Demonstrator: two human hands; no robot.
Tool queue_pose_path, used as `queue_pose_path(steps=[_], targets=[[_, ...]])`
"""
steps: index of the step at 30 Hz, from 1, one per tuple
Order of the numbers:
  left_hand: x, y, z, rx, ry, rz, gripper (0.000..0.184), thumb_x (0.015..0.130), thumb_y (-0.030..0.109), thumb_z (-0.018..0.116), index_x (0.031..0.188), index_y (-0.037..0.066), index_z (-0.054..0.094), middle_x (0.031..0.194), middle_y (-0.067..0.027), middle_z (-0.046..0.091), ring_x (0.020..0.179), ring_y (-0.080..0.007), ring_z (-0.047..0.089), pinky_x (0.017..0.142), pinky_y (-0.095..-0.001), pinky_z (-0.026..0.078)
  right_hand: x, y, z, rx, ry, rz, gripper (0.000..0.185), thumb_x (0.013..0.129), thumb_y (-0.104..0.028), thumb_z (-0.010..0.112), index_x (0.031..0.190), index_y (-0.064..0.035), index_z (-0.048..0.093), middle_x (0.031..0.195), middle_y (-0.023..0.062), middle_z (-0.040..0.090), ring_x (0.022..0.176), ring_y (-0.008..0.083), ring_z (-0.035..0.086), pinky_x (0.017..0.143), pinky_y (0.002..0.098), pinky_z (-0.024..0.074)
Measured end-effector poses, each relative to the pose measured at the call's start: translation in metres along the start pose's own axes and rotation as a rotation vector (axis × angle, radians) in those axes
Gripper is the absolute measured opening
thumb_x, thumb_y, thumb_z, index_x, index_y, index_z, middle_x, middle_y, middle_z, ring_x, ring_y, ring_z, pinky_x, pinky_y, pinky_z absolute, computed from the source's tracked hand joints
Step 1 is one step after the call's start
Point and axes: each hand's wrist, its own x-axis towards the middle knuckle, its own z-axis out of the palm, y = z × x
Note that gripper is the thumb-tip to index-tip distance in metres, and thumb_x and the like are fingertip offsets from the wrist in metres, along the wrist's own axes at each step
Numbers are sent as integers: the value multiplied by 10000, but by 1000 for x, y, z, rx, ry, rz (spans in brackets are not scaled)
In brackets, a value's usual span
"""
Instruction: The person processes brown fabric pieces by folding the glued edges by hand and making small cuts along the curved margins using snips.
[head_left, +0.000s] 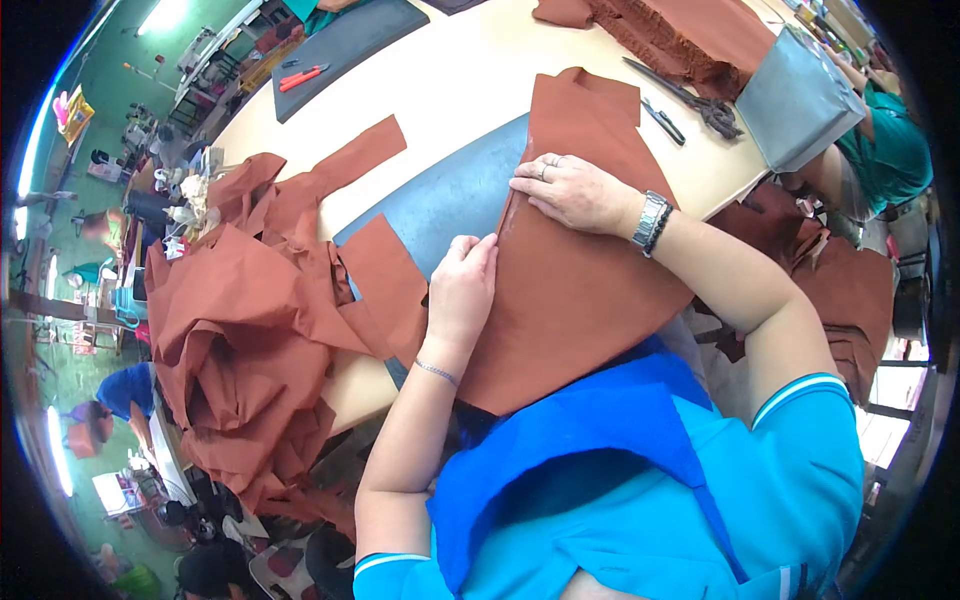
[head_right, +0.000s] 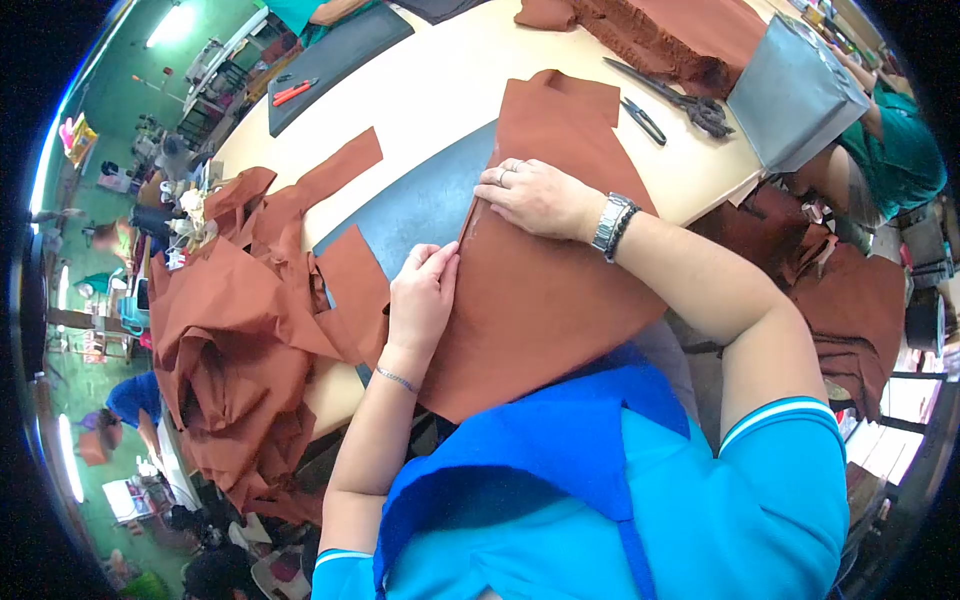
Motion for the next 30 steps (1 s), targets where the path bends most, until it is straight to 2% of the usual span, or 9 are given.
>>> queue_pose_path(steps=[3,6,9,15,18,22,25,29,30], targets=[[-6,0,-5,15,-21,-16,155,929,87,656,1055,29,725,948,-125,664,780,-291,677,687,-375,559,-1,-17,-20,-22,-134,35,544,940,-470,601,1315,-76,588,1316,139,570,1207,289,567,1036,433,452],[-13,2,-9,40,-25,-14,160,922,84,659,1059,36,726,944,-123,662,776,-290,676,681,-378,560,-7,-19,-15,-51,-147,17,668,924,-616,541,1370,-119,557,1367,179,527,1288,338,508,1048,496,430],[-19,2,-14,83,-25,0,164,916,91,665,1060,49,731,936,-114,662,768,-285,675,673,-376,558,-7,-23,-12,-79,-147,-32,648,935,-622,517,1380,-153,559,1424,189,487,1339,353,461,1063,575,395],[-30,2,-26,190,-34,36,155,903,111,681,1040,78,746,903,-90,662,743,-263,670,647,-367,549,-6,-46,-22,-55,-326,74,725,924,-671,487,1455,-176,487,1486,182,439,1407,324,405,1080,681,321],[-30,3,-27,206,-26,48,152,894,118,689,1031,89,751,894,-81,661,741,-256,668,646,-366,547,-4,-45,-14,-90,-253,-51,757,897,-740,459,1488,-268,449,1509,228,394,1422,391,370,1061,719,313],[-33,2,-25,226,1,49,152,886,127,697,1026,100,753,893,-73,659,749,-248,666,660,-364,545,-5,-72,-23,-31,-368,31,852,809,-856,442,1494,-351,437,1529,262,356,1403,470,356,1020,794,268],[-34,2,-24,221,11,43,152,887,127,696,1026,101,752,893,-72,657,755,-246,665,669,-363,544,-6,-74,-27,-36,-347,87,872,789,-863,465,1491,-346,445,1536,253,355,1408,461,351,1022,802,249],[-34,3,-26,196,16,33,151,887,122,695,1026,97,750,895,-74,657,754,-247,663,665,-363,542,-4,-38,-28,-205,-234,221,854,831,-817,466,1465,-246,495,1519,233,395,1438,410,328,1069,782,189],[-35,2,-24,176,18,31,150,887,127,692,1023,94,746,896,-70,654,756,-245,660,663,-366,534,-4,-33,-28,-254,-136,233,780,859,-738,527,1416,-192,541,1454,215,472,1397,374,401,1082,739,219]])
